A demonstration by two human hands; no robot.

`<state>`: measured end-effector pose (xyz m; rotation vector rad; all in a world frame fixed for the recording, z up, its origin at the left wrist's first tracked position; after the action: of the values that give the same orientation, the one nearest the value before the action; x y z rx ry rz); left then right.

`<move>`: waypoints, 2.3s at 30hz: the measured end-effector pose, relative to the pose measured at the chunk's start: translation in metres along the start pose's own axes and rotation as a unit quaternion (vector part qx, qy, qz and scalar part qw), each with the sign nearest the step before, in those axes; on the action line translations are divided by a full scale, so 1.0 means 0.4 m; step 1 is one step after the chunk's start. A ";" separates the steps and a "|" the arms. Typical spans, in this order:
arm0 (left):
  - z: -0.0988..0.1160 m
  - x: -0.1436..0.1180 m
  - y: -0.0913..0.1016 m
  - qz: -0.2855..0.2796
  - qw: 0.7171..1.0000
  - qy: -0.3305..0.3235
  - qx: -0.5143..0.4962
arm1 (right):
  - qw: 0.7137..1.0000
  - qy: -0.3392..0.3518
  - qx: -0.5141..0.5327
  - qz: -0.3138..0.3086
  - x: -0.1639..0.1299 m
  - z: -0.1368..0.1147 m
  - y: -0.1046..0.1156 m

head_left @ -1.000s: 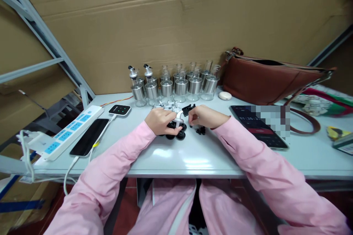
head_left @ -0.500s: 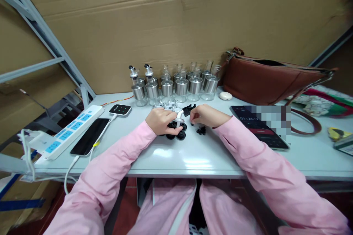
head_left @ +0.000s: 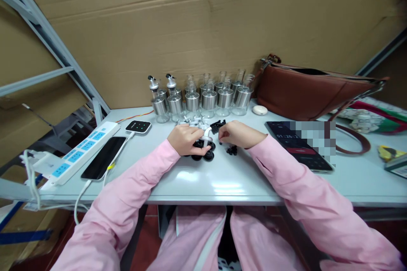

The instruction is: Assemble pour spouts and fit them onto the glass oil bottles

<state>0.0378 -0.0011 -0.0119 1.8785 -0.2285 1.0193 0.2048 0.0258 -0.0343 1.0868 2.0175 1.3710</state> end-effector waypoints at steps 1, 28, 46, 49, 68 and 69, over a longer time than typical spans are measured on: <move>0.000 0.000 0.000 0.002 1.000 0.000 0.002 | 1.000 -0.004 -0.014 0.014 -0.002 0.009 0.003; 0.007 -0.001 0.001 0.023 1.000 -0.007 0.009 | 0.906 0.095 0.354 0.210 0.000 -0.060 0.039; 0.017 -0.001 0.000 0.034 0.999 -0.014 -0.005 | 0.870 0.080 0.449 0.191 0.006 -0.081 0.027; 0.018 -0.001 -0.001 0.030 0.999 -0.015 -0.004 | 0.867 0.080 0.453 0.191 0.006 -0.081 0.025; 0.016 -0.007 -0.010 0.014 1.000 -0.023 -0.007 | 0.863 0.085 0.461 0.188 0.008 -0.082 0.012; 0.016 -0.006 -0.009 0.017 1.000 -0.022 -0.009 | 0.862 0.085 0.464 0.186 0.009 -0.081 0.010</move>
<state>0.0416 -0.0052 -0.0173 1.8873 -0.2945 0.9962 0.1801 0.0117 -0.0176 1.8746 2.8000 0.5736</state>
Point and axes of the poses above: each hand's wrist, its own x-axis towards the middle knuckle, its own y-axis out of the back of the hand, z = x × y, the point moved 4 cm from there along x, towards the middle knuckle, and after that the axes turned 10 degrees about y, right-handed, at the moved point
